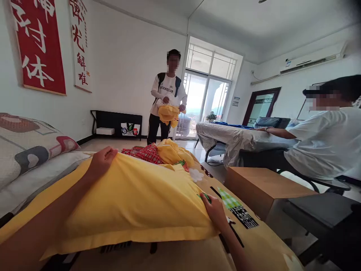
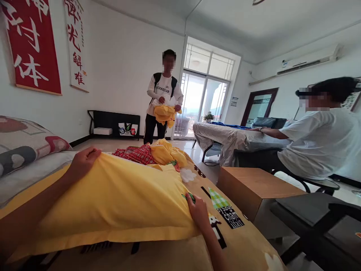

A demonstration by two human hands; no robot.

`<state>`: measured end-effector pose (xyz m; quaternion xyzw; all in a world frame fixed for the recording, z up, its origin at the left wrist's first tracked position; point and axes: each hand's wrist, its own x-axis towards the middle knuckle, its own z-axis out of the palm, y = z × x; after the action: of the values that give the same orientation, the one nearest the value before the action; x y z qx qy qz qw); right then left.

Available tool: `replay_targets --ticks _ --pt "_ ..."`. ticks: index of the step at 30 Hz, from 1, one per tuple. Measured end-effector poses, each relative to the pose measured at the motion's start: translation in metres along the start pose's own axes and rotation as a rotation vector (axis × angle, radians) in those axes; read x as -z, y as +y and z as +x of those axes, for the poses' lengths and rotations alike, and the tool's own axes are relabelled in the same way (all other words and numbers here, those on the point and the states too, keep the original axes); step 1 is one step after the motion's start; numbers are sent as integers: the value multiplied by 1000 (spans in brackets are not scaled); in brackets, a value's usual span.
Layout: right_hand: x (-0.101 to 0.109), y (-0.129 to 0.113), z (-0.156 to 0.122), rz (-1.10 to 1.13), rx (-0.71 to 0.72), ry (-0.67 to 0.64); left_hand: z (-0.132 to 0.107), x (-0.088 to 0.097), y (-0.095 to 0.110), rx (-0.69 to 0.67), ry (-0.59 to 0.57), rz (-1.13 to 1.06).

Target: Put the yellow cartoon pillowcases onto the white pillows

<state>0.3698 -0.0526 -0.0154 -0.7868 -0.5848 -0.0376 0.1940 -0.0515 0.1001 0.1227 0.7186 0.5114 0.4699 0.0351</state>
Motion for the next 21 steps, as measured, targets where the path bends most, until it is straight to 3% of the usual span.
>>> replay_targets --ticks 5,7,9,13,17,19,21 --pt "-43 6 -29 -23 -113 -137 -40 -52 -57 -15 -297 212" --pt "-54 7 -37 -19 -124 -146 -55 -66 -69 8 -324 223" --pt "-57 8 -39 -11 -153 -144 -59 -68 -69 29 -331 228" --pt "-39 7 -29 5 -134 -120 -35 -42 -39 107 -285 241" --pt "4 4 -26 56 -43 -37 11 9 5 136 -71 247" --pt "19 4 -43 150 -8 85 27 29 18 114 118 235" --pt "17 6 -74 260 -11 188 28 35 19 95 209 262"
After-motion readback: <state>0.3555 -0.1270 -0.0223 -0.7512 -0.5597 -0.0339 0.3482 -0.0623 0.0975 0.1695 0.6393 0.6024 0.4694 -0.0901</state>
